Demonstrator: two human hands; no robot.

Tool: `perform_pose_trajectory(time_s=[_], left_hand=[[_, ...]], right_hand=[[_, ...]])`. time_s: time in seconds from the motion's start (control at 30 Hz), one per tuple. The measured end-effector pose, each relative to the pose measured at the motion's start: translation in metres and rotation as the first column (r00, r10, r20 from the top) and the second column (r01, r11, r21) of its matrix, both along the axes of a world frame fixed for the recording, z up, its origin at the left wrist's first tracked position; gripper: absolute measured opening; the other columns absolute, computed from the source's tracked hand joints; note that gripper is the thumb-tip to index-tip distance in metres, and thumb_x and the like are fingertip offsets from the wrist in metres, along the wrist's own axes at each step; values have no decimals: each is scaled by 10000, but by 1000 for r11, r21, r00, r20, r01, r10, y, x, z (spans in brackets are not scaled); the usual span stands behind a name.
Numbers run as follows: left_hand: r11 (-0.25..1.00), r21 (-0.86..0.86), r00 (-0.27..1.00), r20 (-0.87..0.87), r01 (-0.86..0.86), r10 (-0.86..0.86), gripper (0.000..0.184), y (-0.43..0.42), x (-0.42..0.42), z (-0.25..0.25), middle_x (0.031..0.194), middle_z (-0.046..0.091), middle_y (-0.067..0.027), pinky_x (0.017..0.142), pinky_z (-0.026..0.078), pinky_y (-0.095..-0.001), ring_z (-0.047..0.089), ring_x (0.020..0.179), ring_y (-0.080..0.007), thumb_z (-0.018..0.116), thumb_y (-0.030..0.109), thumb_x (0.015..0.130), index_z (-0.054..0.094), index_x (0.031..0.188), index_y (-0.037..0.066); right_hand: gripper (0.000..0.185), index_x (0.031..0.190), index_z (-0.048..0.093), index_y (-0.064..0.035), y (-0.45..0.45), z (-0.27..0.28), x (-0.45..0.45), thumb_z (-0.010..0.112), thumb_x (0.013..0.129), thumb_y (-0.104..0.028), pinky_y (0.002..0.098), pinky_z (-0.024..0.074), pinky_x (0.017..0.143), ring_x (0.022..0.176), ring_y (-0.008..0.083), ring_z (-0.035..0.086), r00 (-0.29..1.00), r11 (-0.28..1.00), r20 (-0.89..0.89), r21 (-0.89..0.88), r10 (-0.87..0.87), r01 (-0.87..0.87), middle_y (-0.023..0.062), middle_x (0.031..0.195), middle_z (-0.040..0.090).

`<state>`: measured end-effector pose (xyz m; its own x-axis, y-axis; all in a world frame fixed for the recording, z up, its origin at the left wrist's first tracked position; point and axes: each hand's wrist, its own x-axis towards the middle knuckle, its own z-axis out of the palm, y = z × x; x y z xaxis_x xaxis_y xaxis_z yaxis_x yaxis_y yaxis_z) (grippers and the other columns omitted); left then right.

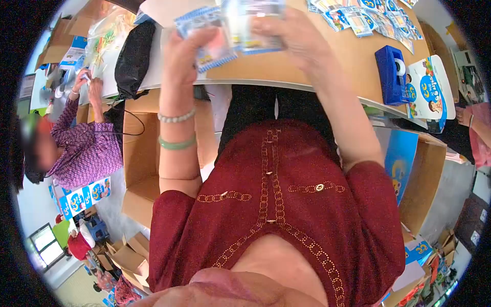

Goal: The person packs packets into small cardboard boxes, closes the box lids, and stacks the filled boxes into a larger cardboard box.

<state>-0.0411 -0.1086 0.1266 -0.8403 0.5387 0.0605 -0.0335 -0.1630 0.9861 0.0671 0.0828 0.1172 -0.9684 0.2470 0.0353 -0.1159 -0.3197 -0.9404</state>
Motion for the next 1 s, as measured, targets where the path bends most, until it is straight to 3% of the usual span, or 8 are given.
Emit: perform_pose_trajectory(time_s=[0.1,0.27,0.4,0.5,0.63,0.73,0.8,1.0], left_hand=[[990,24,986,-90,-140,142,219,-26,-38,14,942,708,-127,692,585,-335,702,774,-214,654,-21,792,640,1010,-38],[981,-154,971,-225,-118,82,235,-54,-113,-17,905,700,-124,656,565,-326,698,792,-192,667,3,772,632,991,-73],[650,-559,758,-651,-514,40,382,-42,-100,-10,975,659,-258,707,555,-382,692,869,-308,656,111,800,542,1093,-105],[840,-392,760,-649,-376,37,431,-32,-96,-21,1057,612,-301,806,516,-420,621,984,-403,623,132,834,493,1176,-96],[811,-420,753,-657,-408,39,422,-26,-99,-26,1067,603,-324,827,501,-449,606,1006,-432,586,158,855,495,1191,-81],[775,-433,739,-670,-461,65,417,-26,-101,-30,1074,597,-341,843,490,-471,595,1023,-454,558,177,871,496,1202,-70],[757,-435,731,-678,-488,81,415,-26,-102,-34,1078,592,-353,853,483,-486,587,1034,-469,539,190,882,497,1209,-63],[665,-463,718,-676,-587,164,391,-19,-80,-25,1053,596,-366,852,475,-528,596,993,-494,514,218,899,517,1190,-43]], right_hand=[[362,1171,597,-3,-43,23,-54,670,822,-67,297,524,826,947,195,650,967,965,-31,-74,251,-253,89,1044,679],[358,1148,624,-8,-65,-9,-126,684,798,-50,336,515,856,948,205,646,972,972,-38,45,234,-232,91,1034,684],[344,1128,650,-16,-49,-16,-145,689,787,-37,372,511,863,925,215,650,957,893,142,347,252,-286,97,1033,693],[367,1139,646,-16,-44,-19,-138,701,778,-47,362,512,848,903,211,651,974,920,73,322,212,-225,92,1011,698],[365,1138,648,-19,-47,-21,-143,708,781,-64,355,508,849,902,198,648,978,961,97,191,184,-199,83,989,699],[405,1148,623,9,-45,-34,-157,708,765,-91,363,513,839,910,228,650,978,860,162,474,128,-191,89,1043,684],[461,1164,589,40,-47,-42,-164,699,743,-111,367,517,831,966,260,636,941,685,-215,728,263,-25,120,1098,662],[401,1082,584,88,-85,1,-118,658,753,-129,424,518,845,1052,340,591,995,551,-29,830,-100,80,272,1131,603]])
